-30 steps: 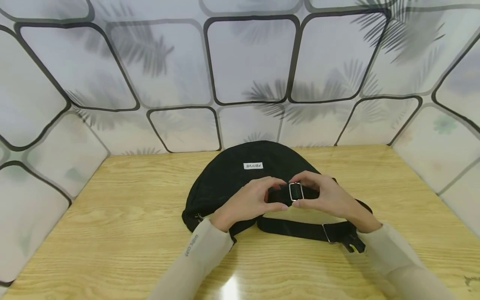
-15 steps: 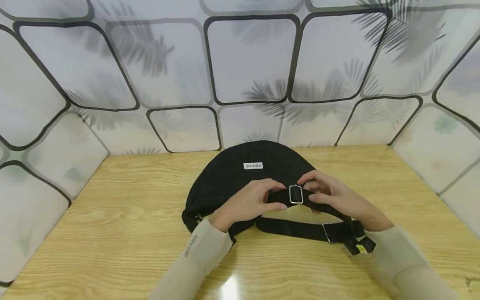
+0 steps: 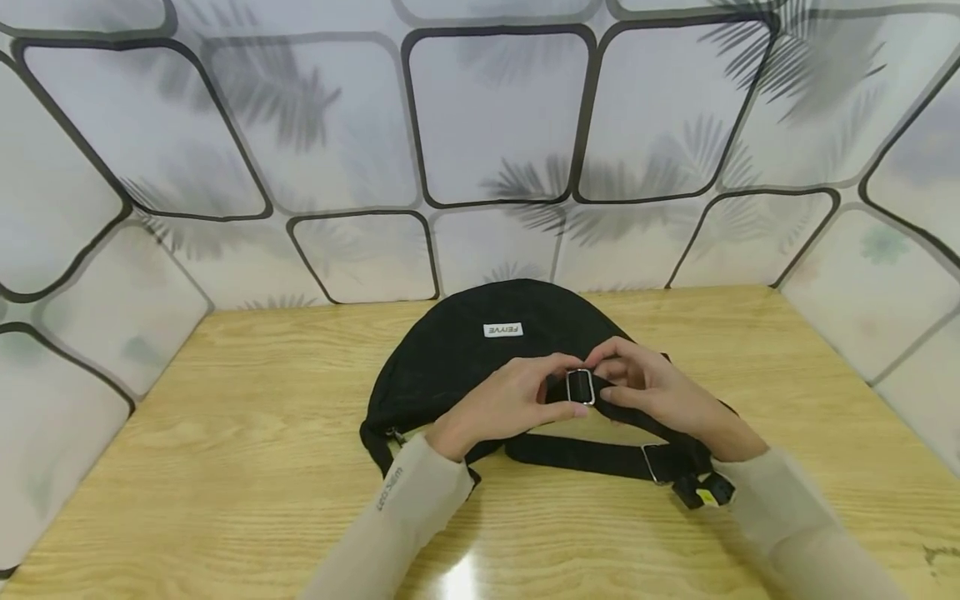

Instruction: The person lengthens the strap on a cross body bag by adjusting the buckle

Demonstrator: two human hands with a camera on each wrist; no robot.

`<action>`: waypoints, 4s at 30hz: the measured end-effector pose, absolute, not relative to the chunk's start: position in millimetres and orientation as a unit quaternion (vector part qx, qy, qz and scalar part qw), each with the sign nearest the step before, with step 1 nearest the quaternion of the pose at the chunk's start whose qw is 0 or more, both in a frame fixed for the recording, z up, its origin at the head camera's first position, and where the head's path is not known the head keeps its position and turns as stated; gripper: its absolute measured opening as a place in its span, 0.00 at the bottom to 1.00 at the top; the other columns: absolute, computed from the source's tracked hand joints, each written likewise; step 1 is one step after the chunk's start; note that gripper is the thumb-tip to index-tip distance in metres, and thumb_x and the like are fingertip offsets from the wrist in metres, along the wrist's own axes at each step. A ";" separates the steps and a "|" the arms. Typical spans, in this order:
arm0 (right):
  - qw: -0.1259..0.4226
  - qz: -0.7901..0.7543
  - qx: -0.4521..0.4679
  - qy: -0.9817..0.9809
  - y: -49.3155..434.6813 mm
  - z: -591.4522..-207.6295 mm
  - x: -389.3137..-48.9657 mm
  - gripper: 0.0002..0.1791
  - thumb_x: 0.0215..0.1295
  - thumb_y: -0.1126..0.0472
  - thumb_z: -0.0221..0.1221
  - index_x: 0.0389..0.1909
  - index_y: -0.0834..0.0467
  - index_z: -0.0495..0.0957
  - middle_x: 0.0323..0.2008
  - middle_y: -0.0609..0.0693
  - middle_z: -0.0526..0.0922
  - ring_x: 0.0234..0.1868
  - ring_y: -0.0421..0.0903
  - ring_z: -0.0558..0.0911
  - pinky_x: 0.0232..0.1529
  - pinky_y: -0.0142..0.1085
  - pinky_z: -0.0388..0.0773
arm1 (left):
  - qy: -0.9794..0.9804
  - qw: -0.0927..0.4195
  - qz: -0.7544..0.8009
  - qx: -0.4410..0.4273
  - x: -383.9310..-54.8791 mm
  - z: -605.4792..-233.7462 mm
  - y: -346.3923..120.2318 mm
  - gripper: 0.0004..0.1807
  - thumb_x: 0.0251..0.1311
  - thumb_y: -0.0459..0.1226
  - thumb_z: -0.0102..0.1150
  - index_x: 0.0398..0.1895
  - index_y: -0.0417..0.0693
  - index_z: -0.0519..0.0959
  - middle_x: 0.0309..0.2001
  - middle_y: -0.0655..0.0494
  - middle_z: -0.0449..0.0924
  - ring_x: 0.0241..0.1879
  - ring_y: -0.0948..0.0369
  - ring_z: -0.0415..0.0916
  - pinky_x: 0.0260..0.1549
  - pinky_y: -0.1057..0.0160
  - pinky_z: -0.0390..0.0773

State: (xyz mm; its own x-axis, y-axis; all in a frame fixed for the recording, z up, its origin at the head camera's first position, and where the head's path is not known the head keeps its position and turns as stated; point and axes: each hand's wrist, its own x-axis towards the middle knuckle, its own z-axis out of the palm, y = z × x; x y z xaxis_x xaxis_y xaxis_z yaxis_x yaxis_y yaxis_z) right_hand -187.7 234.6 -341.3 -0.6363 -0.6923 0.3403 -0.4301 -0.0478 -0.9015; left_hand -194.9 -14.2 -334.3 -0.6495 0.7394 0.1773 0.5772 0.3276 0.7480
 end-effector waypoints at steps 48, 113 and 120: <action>0.205 -0.625 -0.351 0.667 240.9 -348.5 -185.1 0.10 0.79 0.73 0.44 0.44 0.68 0.74 0.29 0.48 0.83 0.24 0.45 0.79 0.28 0.36 0.79 | 0.772 0.082 0.465 0.426 -190.3 -334.8 -14.1 0.27 0.69 0.35 0.64 0.70 0.41 0.72 0.37 0.56 0.76 0.26 0.66 0.69 0.25 0.68 0.71; 0.222 -0.677 -0.339 0.614 235.0 -348.7 -181.4 0.14 0.79 0.72 0.44 0.44 0.57 0.78 0.30 0.46 0.84 0.27 0.38 0.81 0.29 0.32 0.79 | 0.759 0.073 0.495 0.417 -189.3 -332.4 -13.9 0.18 0.65 0.34 0.68 0.56 0.40 0.79 0.32 0.53 0.77 0.26 0.67 0.70 0.25 0.68 0.71; 0.226 -0.683 -0.374 0.586 229.8 -349.1 -180.5 0.15 0.80 0.72 0.43 0.47 0.56 0.79 0.33 0.46 0.85 0.31 0.38 0.83 0.31 0.31 0.80 | 0.753 0.068 0.494 0.429 -181.5 -336.0 -10.1 0.19 0.65 0.35 0.69 0.57 0.40 0.78 0.33 0.53 0.77 0.26 0.68 0.69 0.24 0.68 0.71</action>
